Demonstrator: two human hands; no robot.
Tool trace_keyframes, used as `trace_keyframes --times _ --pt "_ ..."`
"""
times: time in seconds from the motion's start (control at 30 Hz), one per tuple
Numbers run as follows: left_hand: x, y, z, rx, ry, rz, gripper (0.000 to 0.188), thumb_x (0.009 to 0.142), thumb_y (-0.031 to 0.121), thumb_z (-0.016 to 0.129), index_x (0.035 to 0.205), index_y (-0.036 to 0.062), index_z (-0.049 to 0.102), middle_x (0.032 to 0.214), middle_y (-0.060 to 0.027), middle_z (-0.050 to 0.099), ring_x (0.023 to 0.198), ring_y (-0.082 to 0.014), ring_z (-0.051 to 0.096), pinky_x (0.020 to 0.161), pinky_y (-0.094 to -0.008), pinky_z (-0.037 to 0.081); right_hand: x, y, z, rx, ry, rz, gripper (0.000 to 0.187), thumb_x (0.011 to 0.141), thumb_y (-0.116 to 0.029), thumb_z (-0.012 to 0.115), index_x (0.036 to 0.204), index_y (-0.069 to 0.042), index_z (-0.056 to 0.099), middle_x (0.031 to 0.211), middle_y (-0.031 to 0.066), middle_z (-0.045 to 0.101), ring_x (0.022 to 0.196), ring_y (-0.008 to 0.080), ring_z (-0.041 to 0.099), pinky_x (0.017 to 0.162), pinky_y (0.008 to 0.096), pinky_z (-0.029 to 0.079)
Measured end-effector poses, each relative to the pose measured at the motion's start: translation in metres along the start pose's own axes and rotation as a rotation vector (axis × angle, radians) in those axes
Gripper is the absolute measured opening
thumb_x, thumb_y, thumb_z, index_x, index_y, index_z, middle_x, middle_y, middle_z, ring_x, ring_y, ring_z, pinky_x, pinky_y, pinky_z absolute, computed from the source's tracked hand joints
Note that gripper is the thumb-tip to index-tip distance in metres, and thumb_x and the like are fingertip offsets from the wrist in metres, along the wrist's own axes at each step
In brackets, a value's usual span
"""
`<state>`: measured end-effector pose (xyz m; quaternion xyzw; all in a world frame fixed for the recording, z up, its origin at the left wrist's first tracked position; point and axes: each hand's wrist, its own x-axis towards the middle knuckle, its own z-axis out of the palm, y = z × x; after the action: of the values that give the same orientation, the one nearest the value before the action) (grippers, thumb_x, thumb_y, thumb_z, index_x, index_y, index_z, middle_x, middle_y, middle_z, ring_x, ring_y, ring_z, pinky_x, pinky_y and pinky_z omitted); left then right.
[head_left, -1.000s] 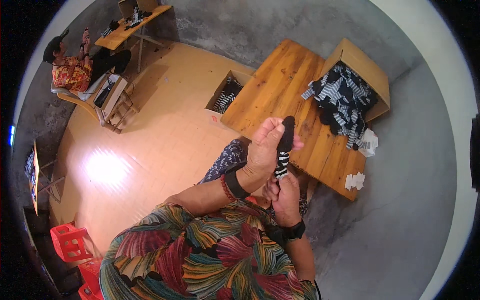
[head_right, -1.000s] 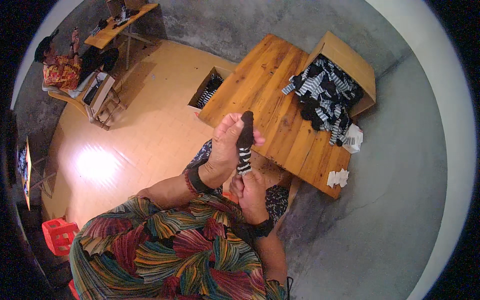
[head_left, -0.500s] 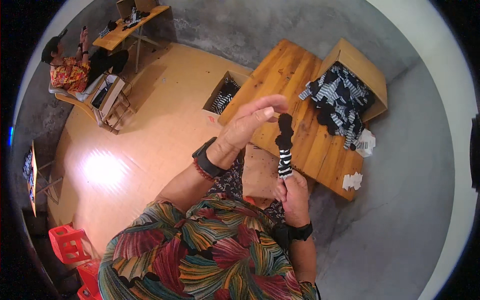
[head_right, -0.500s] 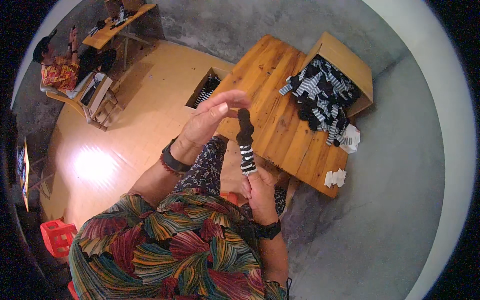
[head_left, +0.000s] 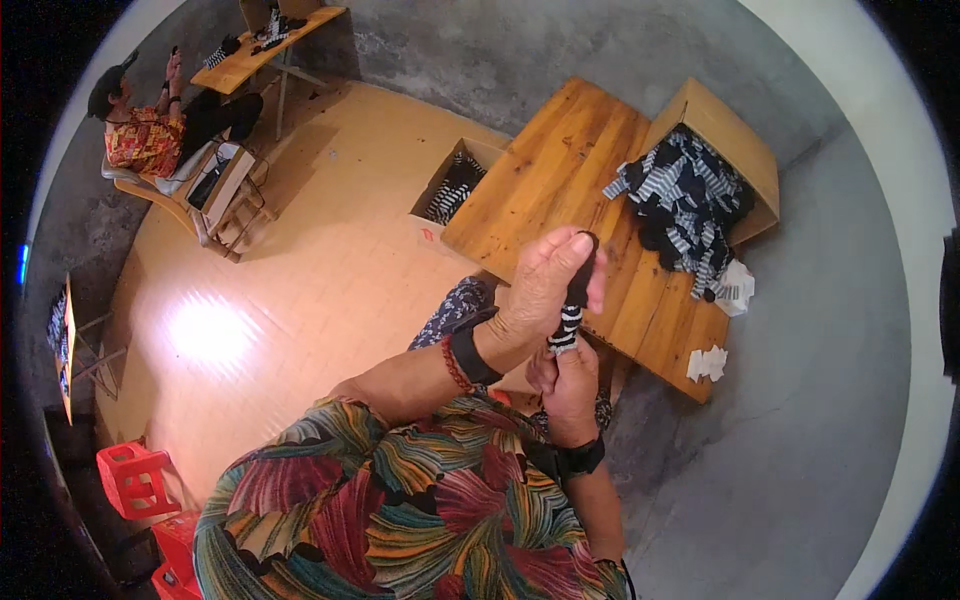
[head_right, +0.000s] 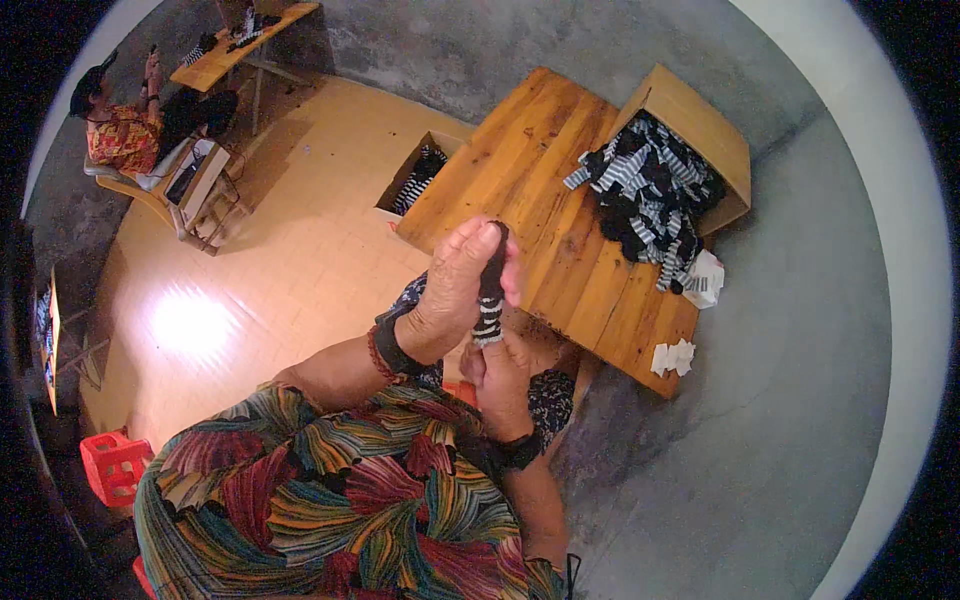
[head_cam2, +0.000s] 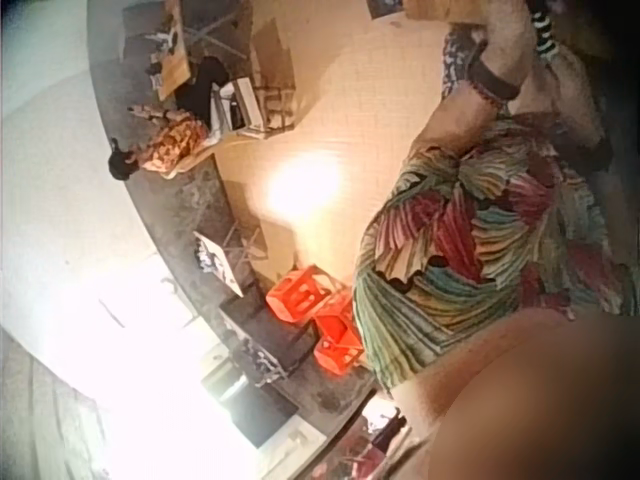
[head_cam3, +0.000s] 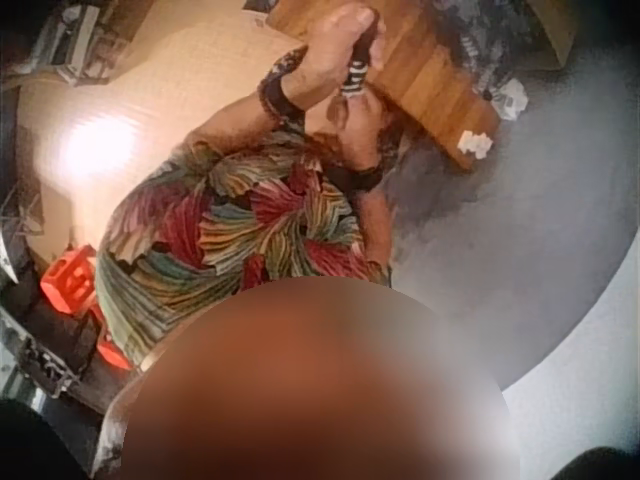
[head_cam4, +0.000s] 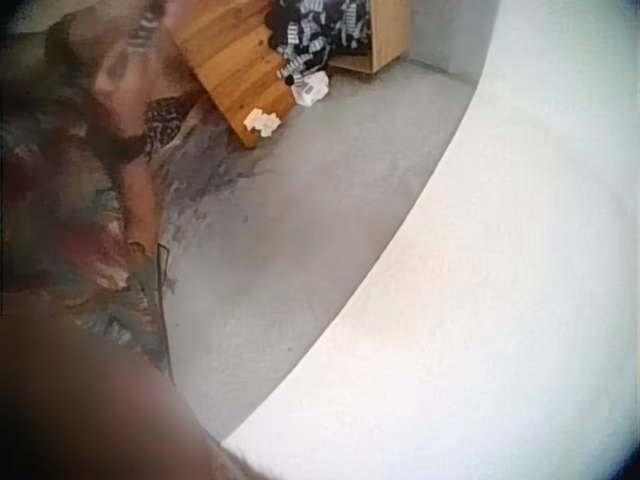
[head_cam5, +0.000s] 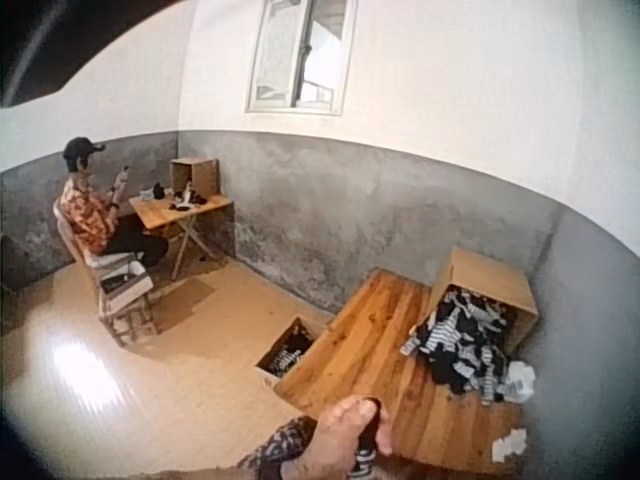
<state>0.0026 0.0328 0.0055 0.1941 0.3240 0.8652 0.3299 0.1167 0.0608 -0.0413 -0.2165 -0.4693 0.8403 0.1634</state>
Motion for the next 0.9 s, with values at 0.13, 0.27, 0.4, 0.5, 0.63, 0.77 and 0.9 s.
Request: trace_keyframes --times 0.13,0.27,0.4,0.5,0.63,0.77,0.9 --pt "-0.008 0.003 -0.005 -0.102 -0.053 -0.026 0.027 0.088 0.029 0.046 0.081 0.0028 0.050 0.056 -0.0051 0.051 0.046 -0.0121 0.049 0.043 -0.0222 0.041 0.003 -0.002 -0.002 0.231 -0.251 0.139 0.026 0.089 -0.023 0.043 0.070 -0.006 0.044 0.048 -0.0029 0.032 0.039 0.0074 0.029 0.041 0.0215 0.025" --pt "-0.008 0.002 -0.008 -0.039 -0.013 0.015 0.029 0.088 0.030 0.045 0.080 0.0030 0.050 0.055 -0.0046 0.050 0.045 -0.0115 0.048 0.042 -0.0225 0.041 0.003 -0.002 0.002 0.059 -0.108 0.106 0.024 0.088 -0.020 0.043 0.069 -0.006 0.043 0.049 -0.0021 0.033 0.039 0.0076 0.029 0.040 0.0214 0.025" --pt "0.007 -0.004 -0.024 0.002 0.001 -0.119 0.022 0.087 0.025 0.048 0.083 0.0030 0.052 0.062 -0.0031 0.054 0.054 -0.0103 0.052 0.051 -0.0216 0.044 0.003 -0.012 -0.001 0.187 -0.035 0.199 0.021 0.088 -0.020 0.044 0.073 -0.005 0.047 0.051 0.0000 0.038 0.039 0.0077 0.030 0.038 0.0218 0.025" --pt "0.014 0.004 -0.039 0.249 -0.173 -0.088 0.016 0.083 0.016 0.054 0.090 0.0021 0.055 0.074 -0.0026 0.059 0.068 -0.0116 0.056 0.065 -0.0241 0.046 0.005 -0.013 -0.033 0.194 -0.122 0.221 0.021 0.088 -0.021 0.045 0.075 -0.005 0.048 0.051 0.0004 0.039 0.039 0.0077 0.030 0.038 0.0216 0.025" --pt "0.015 0.005 -0.050 0.163 -0.145 -0.187 0.021 0.078 0.006 0.057 0.099 0.0014 0.056 0.084 -0.0021 0.061 0.077 -0.0106 0.056 0.074 -0.0245 0.044 -0.003 -0.020 -0.041 0.095 -0.105 0.234 0.026 0.087 -0.026 0.048 0.073 -0.004 0.050 0.049 -0.0010 0.038 0.038 0.0066 0.029 0.038 0.0214 0.025" --pt "0.013 0.002 -0.045 0.123 -0.136 -0.199 0.013 0.077 0.004 0.058 0.089 0.0018 0.059 0.082 -0.0016 0.061 0.074 -0.0093 0.056 0.068 -0.0215 0.044 -0.006 -0.023 -0.047 0.000 -0.069 0.178 0.027 0.087 -0.026 0.049 0.074 -0.003 0.051 0.048 -0.0018 0.038 0.038 0.0061 0.029 0.038 0.0211 0.025" --pt "0.004 0.009 -0.034 0.202 -0.180 -0.228 0.008 0.077 0.004 0.058 0.085 0.0020 0.059 0.078 -0.0006 0.060 0.067 -0.0081 0.055 0.062 -0.0205 0.043 -0.012 -0.023 -0.050 -0.041 -0.053 0.173 0.026 0.087 -0.026 0.049 0.075 -0.003 0.052 0.048 -0.0024 0.038 0.038 0.0059 0.029 0.037 0.0207 0.025"
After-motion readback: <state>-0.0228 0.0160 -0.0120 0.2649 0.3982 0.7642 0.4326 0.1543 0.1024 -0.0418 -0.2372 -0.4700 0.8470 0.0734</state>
